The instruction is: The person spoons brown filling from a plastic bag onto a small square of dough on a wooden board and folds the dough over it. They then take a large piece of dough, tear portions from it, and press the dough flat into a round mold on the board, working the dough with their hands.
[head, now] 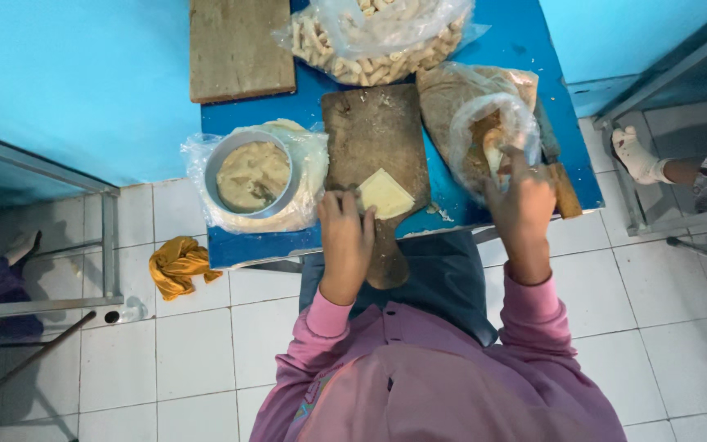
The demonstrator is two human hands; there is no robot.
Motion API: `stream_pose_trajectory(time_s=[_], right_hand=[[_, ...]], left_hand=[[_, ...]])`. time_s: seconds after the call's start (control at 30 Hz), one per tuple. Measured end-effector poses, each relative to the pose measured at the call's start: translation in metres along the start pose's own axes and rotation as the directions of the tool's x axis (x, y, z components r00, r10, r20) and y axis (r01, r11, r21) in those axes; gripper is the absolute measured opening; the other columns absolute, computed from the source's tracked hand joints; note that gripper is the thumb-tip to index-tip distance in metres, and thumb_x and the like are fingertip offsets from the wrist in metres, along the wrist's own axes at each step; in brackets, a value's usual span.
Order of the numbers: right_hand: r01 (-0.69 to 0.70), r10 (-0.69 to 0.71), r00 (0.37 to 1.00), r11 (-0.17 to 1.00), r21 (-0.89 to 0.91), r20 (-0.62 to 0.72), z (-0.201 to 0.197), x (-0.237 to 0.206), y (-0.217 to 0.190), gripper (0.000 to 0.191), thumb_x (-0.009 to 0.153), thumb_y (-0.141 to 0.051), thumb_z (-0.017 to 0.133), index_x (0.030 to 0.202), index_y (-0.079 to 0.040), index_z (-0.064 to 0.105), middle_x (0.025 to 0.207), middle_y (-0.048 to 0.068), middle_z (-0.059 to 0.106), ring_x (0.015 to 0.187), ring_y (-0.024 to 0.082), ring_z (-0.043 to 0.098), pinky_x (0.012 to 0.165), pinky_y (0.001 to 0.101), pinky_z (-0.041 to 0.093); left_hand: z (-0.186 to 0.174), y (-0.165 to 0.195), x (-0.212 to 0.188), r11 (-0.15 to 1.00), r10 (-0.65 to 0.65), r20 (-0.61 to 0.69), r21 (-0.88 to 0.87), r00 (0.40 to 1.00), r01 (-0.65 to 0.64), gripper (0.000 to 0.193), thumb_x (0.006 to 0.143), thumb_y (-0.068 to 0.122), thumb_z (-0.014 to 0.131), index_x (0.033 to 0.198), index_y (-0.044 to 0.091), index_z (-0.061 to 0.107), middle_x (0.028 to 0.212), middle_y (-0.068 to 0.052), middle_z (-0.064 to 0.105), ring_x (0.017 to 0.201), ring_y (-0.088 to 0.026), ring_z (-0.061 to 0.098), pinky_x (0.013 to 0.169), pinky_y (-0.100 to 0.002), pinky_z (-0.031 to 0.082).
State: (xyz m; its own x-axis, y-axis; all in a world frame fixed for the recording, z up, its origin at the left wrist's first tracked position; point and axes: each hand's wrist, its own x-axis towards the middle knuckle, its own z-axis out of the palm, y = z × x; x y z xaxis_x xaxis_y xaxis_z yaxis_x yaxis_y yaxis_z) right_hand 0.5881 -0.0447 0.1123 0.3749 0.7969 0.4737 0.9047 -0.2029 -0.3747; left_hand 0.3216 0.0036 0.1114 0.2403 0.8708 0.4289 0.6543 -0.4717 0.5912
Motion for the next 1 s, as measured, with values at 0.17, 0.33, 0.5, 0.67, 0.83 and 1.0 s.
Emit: stream_pose_trajectory(time_s=[0.17,0.33,0.5,0.67,0.83,1.0], right_hand=[[-0.074,0.068,0.996,0.988,-0.133,-0.049,0.014,-0.006,0.005,0.056,0.079,-0.01,0.084,0.132,-0.014,0.064,0.089,0.013,0.073,0.081,0.036,0.07,0.065,0.0472,0.053],[-0.083,0.087,0.995,0.995,0.063,-0.055,0.016,-0.006,0.015,0.053,0.083,-0.005,0.08,0.132,-0.013,0.061,0.089,0.007,0.074,0.079,0.03,0.072,0.066,0.0433,0.054],[-0.073,0.099,0.989,0.971,0.227,-0.106,0.018,0.004,0.022,0.055,0.083,0.002,0.081,0.133,-0.006,0.059,0.09,0.008,0.072,0.071,0.023,0.071,0.064,0.0351,0.055],[0.013,0.047,0.975,0.963,0.267,-0.216,0.02,0.012,0.023,0.048,0.09,0.006,0.08,0.132,-0.005,0.059,0.097,0.009,0.076,0.077,0.022,0.073,0.069,0.0324,0.056],[0.127,-0.038,0.952,0.952,0.279,-0.302,0.03,0.017,0.017,0.045,0.099,0.006,0.074,0.139,-0.002,0.055,0.107,0.012,0.078,0.094,0.027,0.076,0.078,0.0344,0.059],[0.134,-0.028,0.942,0.945,0.3,-0.333,0.036,0.017,0.018,0.04,0.103,0.006,0.07,0.138,-0.001,0.053,0.109,0.013,0.078,0.101,0.026,0.077,0.082,0.0341,0.059]], left_hand=[[-0.001,0.001,0.0,1.0,-0.014,0.02,-0.004,1.0,0.014,0.027,0.086,0.008,0.074,0.108,-0.001,0.06,0.108,-0.022,0.051,0.105,-0.043,0.049,0.092,-0.052,0.041],[0.003,-0.006,0.001,0.995,0.024,0.004,-0.102,1.0,-0.023,0.026,0.086,-0.001,0.067,0.112,0.0,0.061,0.101,-0.02,0.057,0.1,-0.041,0.055,0.088,-0.05,0.043],[0.007,-0.011,0.0,0.987,-0.008,-0.01,-0.158,1.0,0.006,0.014,0.088,-0.001,0.065,0.101,0.0,0.06,0.094,-0.02,0.059,0.091,-0.041,0.058,0.082,-0.049,0.045],[0.01,-0.008,0.0,0.961,-0.052,-0.02,-0.274,0.998,0.044,0.006,0.096,0.0,0.063,0.1,-0.001,0.059,0.093,-0.02,0.062,0.084,-0.04,0.064,0.072,-0.047,0.049],[0.01,-0.006,0.003,0.936,-0.033,-0.041,-0.352,0.999,0.017,0.019,0.093,-0.003,0.062,0.112,-0.003,0.058,0.093,-0.023,0.065,0.08,-0.038,0.068,0.068,-0.043,0.052],[0.004,-0.005,-0.001,0.933,-0.071,-0.042,-0.355,0.997,0.052,0.029,0.092,-0.005,0.062,0.12,-0.002,0.059,0.09,-0.022,0.065,0.075,-0.034,0.068,0.067,-0.041,0.053]])
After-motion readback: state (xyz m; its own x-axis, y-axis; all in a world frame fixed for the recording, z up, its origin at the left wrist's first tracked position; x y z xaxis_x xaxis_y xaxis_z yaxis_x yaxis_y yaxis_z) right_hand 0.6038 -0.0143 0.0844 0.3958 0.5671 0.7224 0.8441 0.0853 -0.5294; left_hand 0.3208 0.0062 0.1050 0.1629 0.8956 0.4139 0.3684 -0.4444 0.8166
